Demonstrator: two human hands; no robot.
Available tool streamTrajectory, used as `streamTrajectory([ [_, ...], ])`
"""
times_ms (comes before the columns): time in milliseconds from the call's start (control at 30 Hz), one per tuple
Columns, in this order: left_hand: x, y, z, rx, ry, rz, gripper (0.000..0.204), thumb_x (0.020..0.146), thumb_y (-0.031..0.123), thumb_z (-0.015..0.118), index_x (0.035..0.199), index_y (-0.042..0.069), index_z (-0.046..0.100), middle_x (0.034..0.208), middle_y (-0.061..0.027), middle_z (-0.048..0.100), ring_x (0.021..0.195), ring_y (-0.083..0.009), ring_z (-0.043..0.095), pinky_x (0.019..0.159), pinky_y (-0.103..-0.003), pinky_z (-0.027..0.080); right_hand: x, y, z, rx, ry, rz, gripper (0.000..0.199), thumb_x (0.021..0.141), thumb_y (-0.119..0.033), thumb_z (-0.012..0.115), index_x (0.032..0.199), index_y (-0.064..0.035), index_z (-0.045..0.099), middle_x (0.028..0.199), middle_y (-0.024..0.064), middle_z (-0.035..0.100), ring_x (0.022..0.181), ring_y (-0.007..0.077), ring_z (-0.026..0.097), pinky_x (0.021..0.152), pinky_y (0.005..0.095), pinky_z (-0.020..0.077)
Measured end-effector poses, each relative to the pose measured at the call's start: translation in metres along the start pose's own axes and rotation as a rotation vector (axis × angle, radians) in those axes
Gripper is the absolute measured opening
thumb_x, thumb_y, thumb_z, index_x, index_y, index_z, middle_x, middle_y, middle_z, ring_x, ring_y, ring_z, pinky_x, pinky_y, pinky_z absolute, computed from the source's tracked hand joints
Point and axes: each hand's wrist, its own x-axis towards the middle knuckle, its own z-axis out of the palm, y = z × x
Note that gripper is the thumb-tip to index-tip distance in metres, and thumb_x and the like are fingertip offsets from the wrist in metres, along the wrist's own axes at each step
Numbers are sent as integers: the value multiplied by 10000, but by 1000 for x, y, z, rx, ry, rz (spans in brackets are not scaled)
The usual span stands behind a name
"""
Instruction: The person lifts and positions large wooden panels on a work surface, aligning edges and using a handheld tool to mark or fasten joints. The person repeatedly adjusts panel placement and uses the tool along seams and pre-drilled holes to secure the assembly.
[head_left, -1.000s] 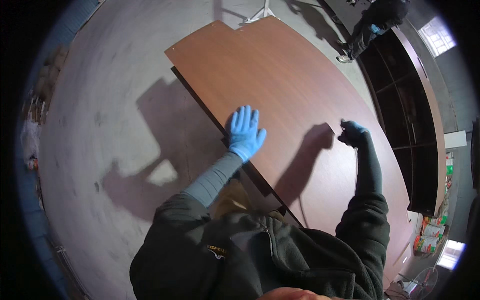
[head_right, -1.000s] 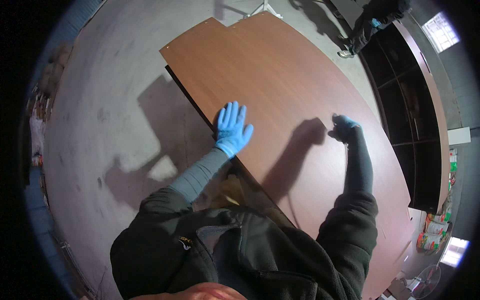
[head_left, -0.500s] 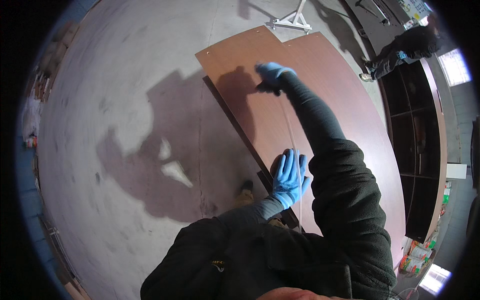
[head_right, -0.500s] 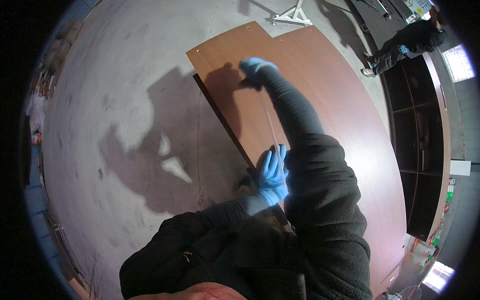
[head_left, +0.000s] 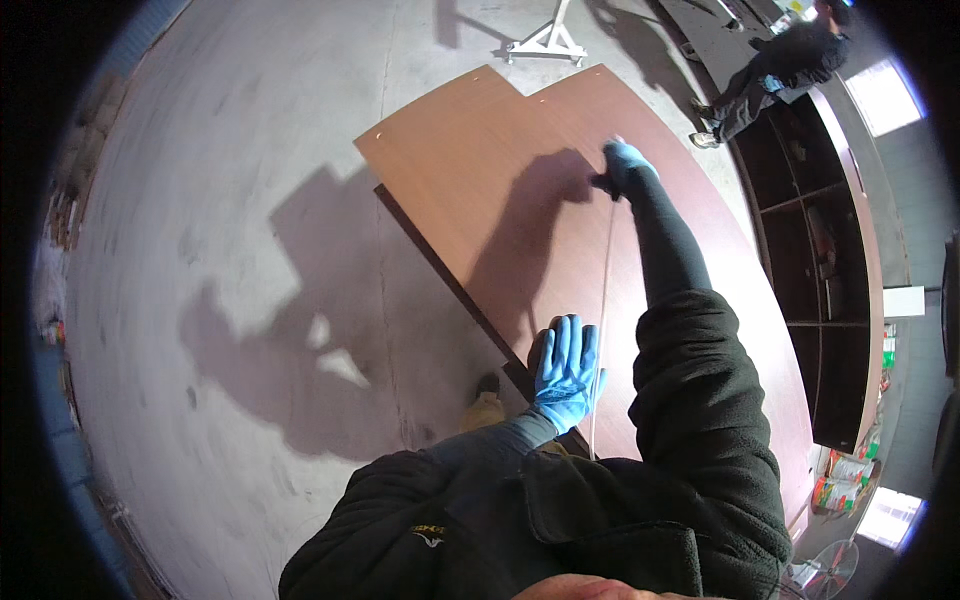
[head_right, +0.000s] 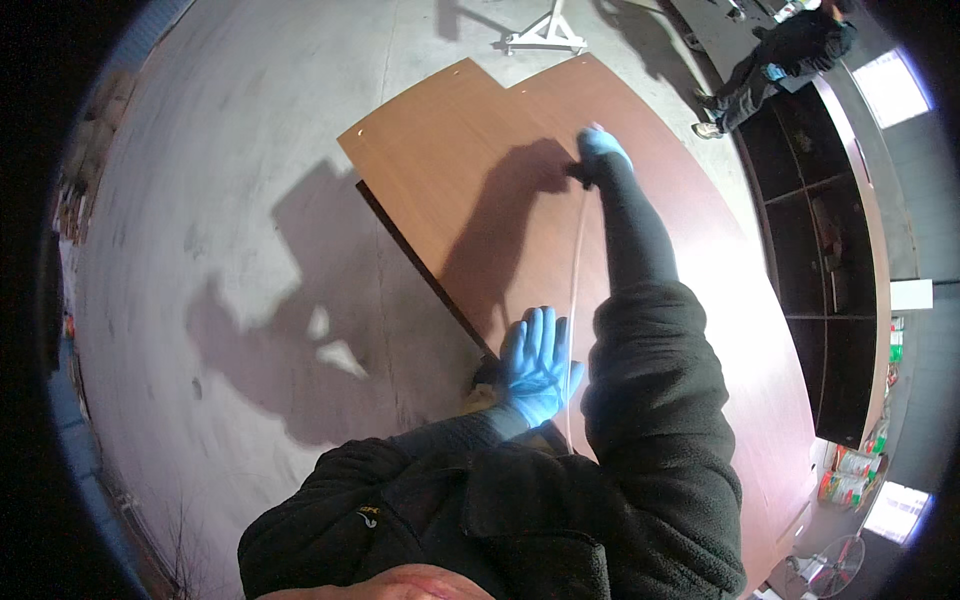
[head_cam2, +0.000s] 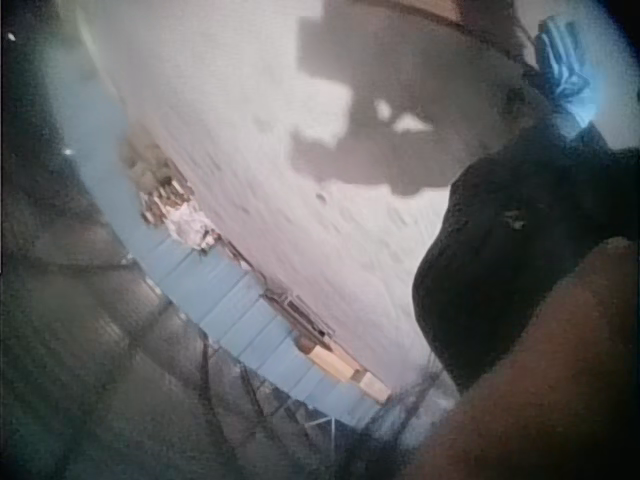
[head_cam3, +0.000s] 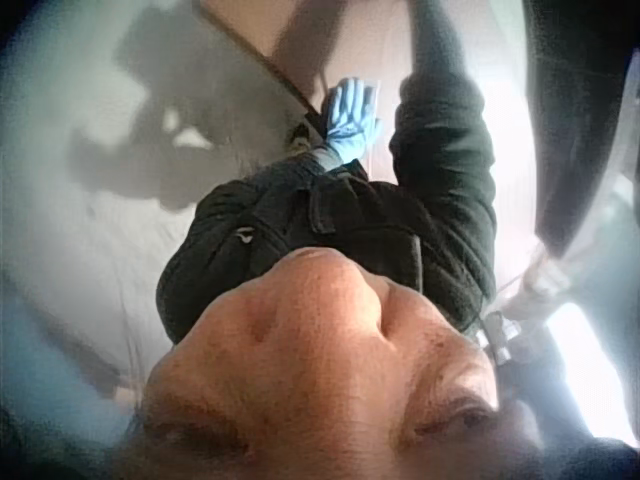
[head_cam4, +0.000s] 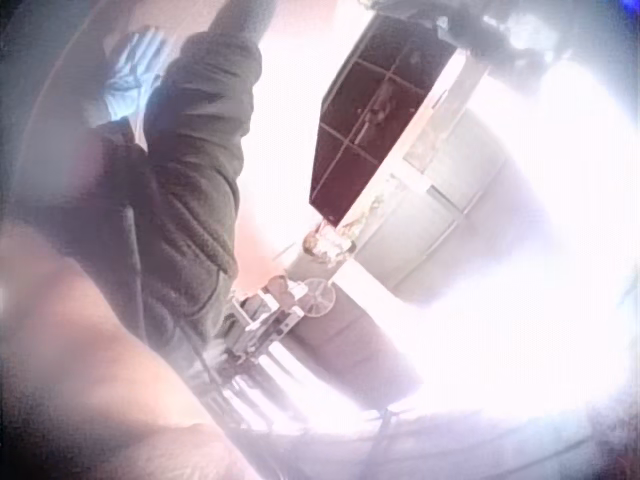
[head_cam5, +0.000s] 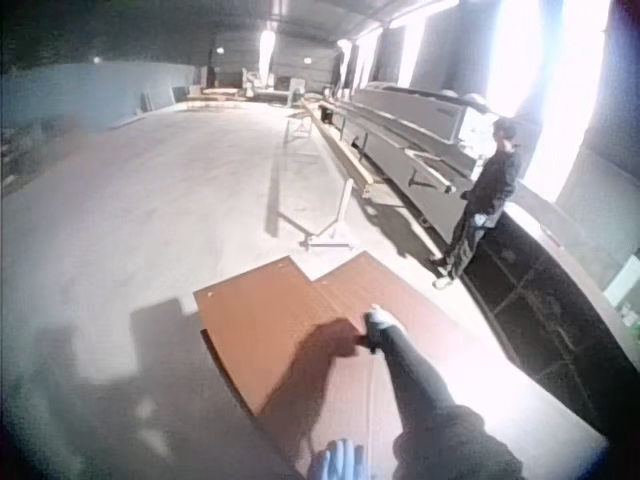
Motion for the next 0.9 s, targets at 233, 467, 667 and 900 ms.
streamTrajectory([
  [233, -8, 8, 10, 132, 60, 60, 780, 1014, 502, 560, 1604, 6, 442, 1653, -331, 391, 1556, -491, 330, 1301, -615, 170, -238, 99, 63, 1174, -183, 584, 674, 1086, -695, 464, 907, -64, 616, 682, 62, 609, 610, 206, 670, 564, 364, 568],
  [467, -13, 21, 12, 242, 83, 80, 787, 998, 520, 575, 1592, 15, 470, 1667, -325, 386, 1562, -491, 334, 1291, -623, 194, -536, 70, 146, 1223, -99, 688, 518, 1057, -513, 608, 1115, 0, 653, 1051, 192, 693, 730, 264, 675, 662, 414, 586],
  [667, -19, 20, 25, 226, 122, 95, 802, 1015, 492, 582, 1637, 13, 416, 1700, -325, 337, 1589, -508, 277, 1302, -629, 150, -607, 42, 199, 2252, 438, 693, 316, 1102, -347, 574, 1193, -44, 591, 1044, 197, 666, 843, 345, 718, 741, 552, 644],
  [900, -16, 8, 32, 260, 48, 164, 747, 1004, 432, 608, 1606, 15, 461, 1672, -329, 384, 1567, -502, 325, 1274, -628, 218, -613, 31, 174, 2294, 450, 739, 198, 1081, -255, 635, 1048, -64, 599, 884, 110, 634, 763, 273, 702, 621, 451, 632],
])
